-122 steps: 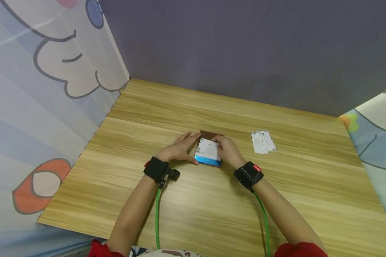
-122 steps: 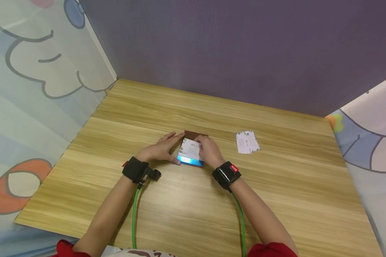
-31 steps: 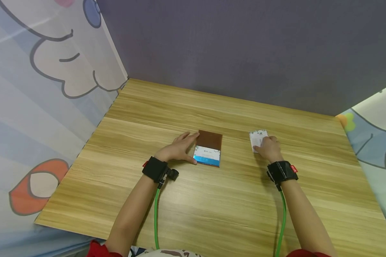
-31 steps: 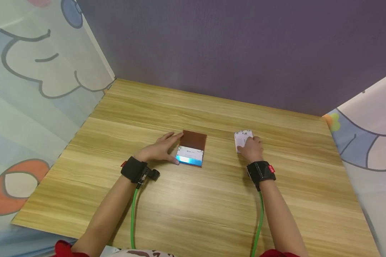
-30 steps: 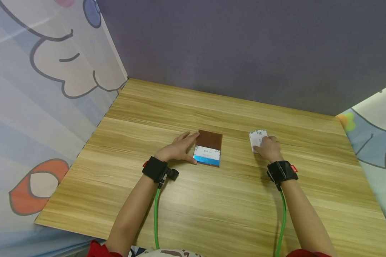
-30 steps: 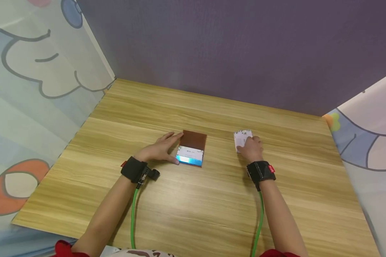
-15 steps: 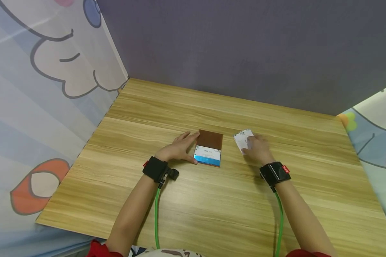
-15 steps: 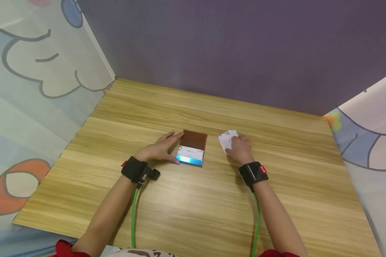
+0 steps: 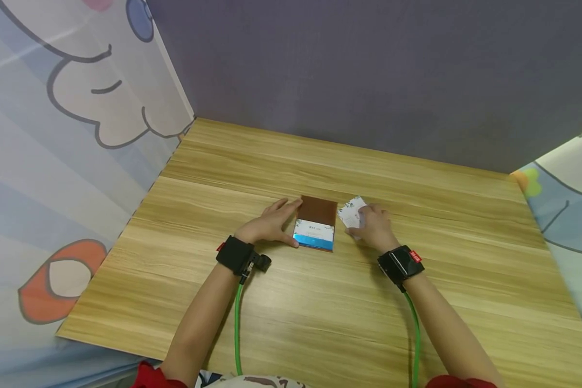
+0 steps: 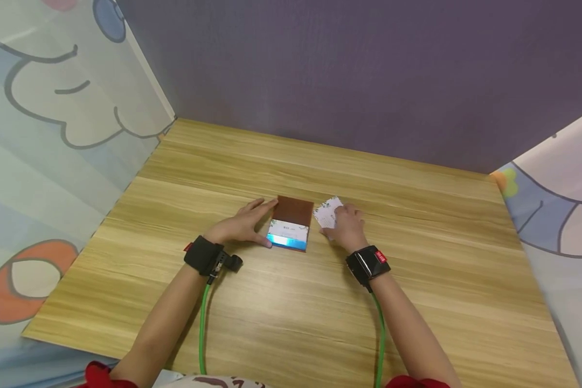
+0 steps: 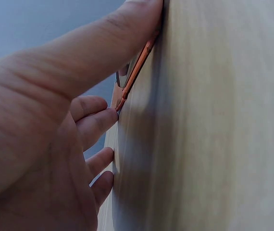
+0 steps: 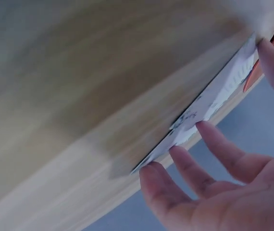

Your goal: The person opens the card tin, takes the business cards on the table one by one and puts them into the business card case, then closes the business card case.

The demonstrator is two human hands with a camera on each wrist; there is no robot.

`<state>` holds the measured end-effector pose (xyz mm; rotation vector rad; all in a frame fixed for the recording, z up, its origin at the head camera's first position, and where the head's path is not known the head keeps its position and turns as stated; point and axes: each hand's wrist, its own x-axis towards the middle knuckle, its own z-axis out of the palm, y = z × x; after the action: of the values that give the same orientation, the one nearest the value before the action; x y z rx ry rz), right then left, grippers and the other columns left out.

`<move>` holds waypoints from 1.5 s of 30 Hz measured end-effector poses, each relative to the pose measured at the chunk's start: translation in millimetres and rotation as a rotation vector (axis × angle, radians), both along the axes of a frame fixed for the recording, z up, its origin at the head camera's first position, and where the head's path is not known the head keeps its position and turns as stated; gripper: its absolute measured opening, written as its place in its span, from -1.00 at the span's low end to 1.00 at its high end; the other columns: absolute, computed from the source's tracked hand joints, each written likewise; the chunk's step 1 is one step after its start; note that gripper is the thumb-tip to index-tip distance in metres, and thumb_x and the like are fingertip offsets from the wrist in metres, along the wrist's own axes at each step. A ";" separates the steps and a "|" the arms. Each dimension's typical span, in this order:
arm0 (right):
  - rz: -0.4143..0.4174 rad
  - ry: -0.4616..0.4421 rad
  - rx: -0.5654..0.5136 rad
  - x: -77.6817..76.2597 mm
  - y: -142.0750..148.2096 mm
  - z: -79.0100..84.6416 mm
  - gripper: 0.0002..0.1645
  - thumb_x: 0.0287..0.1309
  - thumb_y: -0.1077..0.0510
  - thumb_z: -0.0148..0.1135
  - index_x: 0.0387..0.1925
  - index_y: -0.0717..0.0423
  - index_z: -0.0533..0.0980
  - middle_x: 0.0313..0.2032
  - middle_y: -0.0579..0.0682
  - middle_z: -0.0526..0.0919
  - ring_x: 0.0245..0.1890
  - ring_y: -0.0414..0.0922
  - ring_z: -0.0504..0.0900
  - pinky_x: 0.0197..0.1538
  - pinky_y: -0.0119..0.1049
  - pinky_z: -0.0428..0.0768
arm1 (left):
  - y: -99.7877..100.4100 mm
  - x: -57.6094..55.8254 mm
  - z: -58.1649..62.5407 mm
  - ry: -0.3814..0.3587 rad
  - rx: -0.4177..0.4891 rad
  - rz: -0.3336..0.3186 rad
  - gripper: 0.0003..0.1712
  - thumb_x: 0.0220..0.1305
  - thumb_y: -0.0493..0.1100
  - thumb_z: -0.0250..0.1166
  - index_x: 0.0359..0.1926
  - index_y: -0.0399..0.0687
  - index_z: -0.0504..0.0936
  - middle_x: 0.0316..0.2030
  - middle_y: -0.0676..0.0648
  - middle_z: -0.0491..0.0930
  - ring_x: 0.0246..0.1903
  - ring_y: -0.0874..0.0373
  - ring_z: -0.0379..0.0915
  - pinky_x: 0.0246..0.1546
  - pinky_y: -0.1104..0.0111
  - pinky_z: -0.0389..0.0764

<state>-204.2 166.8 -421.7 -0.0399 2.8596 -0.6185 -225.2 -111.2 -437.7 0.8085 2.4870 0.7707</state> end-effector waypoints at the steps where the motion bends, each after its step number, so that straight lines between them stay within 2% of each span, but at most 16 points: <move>1: -0.010 -0.005 -0.006 0.0 -0.9 -0.1 -0.21 -0.04 0.01 0.35 0.10 0.46 0.31 0.21 0.44 0.15 0.17 0.41 0.11 0.15 0.26 0.18 | 0.2 -0.2 0.0 -0.001 -0.001 0.000 0.27 -0.13 0.17 0.43 0.44 0.03 -0.20 0.43 -0.03 -0.12 0.42 -0.04 -0.47 0.35 -0.06 -0.24; 11: -0.082 -0.014 -0.057 -1.8 -0.7 1.3 -0.27 -0.14 0.04 0.42 -0.08 0.51 0.38 0.10 0.44 0.20 0.10 0.34 0.06 0.09 0.12 0.16 | 0.5 -0.9 -0.1 0.015 -0.006 -0.005 0.27 -0.12 0.18 0.42 0.44 0.02 -0.20 0.43 -0.02 -0.12 0.42 -0.04 -0.46 0.35 -0.05 -0.25; 20: -0.083 -0.032 -0.051 -3.4 -0.6 4.2 -0.24 -0.17 0.05 0.44 -0.06 0.55 0.37 0.06 0.47 0.21 0.09 0.37 0.04 0.07 0.13 0.15 | 0.4 -0.3 0.0 0.008 -0.004 -0.002 0.28 -0.13 0.18 0.43 0.44 0.03 -0.21 0.43 -0.02 -0.12 0.42 -0.03 -0.47 0.35 -0.06 -0.24; 24: -0.087 -0.042 -0.063 -4.7 -0.9 2.3 -0.25 -0.18 0.07 0.45 -0.07 0.50 0.35 -0.04 0.39 0.33 0.02 0.29 0.15 0.04 0.10 0.17 | -0.4 0.2 0.1 0.006 -0.004 -0.001 0.28 -0.13 0.18 0.43 0.44 0.03 -0.21 0.43 -0.02 -0.12 0.42 -0.03 -0.47 0.35 -0.06 -0.24; 30: -0.115 -0.057 -0.109 -5.9 -2.3 -0.3 -0.19 -0.13 0.14 0.42 0.08 0.40 0.21 -0.06 0.36 0.43 -0.14 0.12 0.36 -0.07 -0.05 0.40 | -0.4 0.8 -0.4 0.008 -0.009 -0.003 0.27 -0.13 0.18 0.42 0.44 0.02 -0.20 0.43 -0.03 -0.12 0.42 -0.04 -0.46 0.35 -0.06 -0.24; 34: -0.102 -0.011 -0.139 -3.9 -1.1 -1.0 -0.26 -0.01 0.25 0.29 0.16 0.39 0.16 -0.02 0.43 0.43 -0.12 0.14 0.42 -0.05 -0.02 0.45 | -0.1 1.1 -0.3 0.006 -0.008 -0.004 0.27 -0.13 0.18 0.43 0.44 0.02 -0.20 0.43 -0.03 -0.12 0.42 -0.04 -0.46 0.35 -0.06 -0.24; 37: -0.083 0.033 -0.159 -1.9 0.7 -0.7 -0.42 0.12 0.34 0.07 0.17 0.40 0.18 0.00 0.45 0.43 -0.11 0.16 0.44 -0.06 -0.02 0.45 | 0.0 1.0 -0.4 0.006 -0.007 -0.002 0.27 -0.13 0.18 0.43 0.44 0.02 -0.20 0.43 -0.03 -0.12 0.42 -0.04 -0.46 0.35 -0.06 -0.25; 40: -0.077 0.085 -0.189 -0.5 2.6 -0.1 -0.51 0.16 0.41 -0.13 0.16 0.41 0.22 0.02 0.45 0.42 -0.10 0.18 0.46 -0.10 -0.04 0.47 | 0.0 0.9 -0.6 0.004 -0.008 0.000 0.27 -0.13 0.18 0.43 0.44 0.03 -0.20 0.43 -0.03 -0.12 0.42 -0.04 -0.47 0.36 -0.05 -0.25; 45: -0.115 0.171 -0.217 1.6 5.4 1.0 -0.53 0.12 0.45 -0.20 0.12 0.40 0.27 -0.03 0.45 0.44 -0.13 0.22 0.49 -0.18 -0.05 0.49 | 0.3 1.4 -0.1 0.001 -0.008 0.000 0.27 -0.13 0.17 0.43 0.44 0.04 -0.21 0.43 -0.02 -0.13 0.42 -0.04 -0.47 0.36 -0.05 -0.25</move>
<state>-202.7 172.2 -420.6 0.0400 2.9596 -0.9915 -223.9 -110.8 -437.8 0.8062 2.4889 0.7603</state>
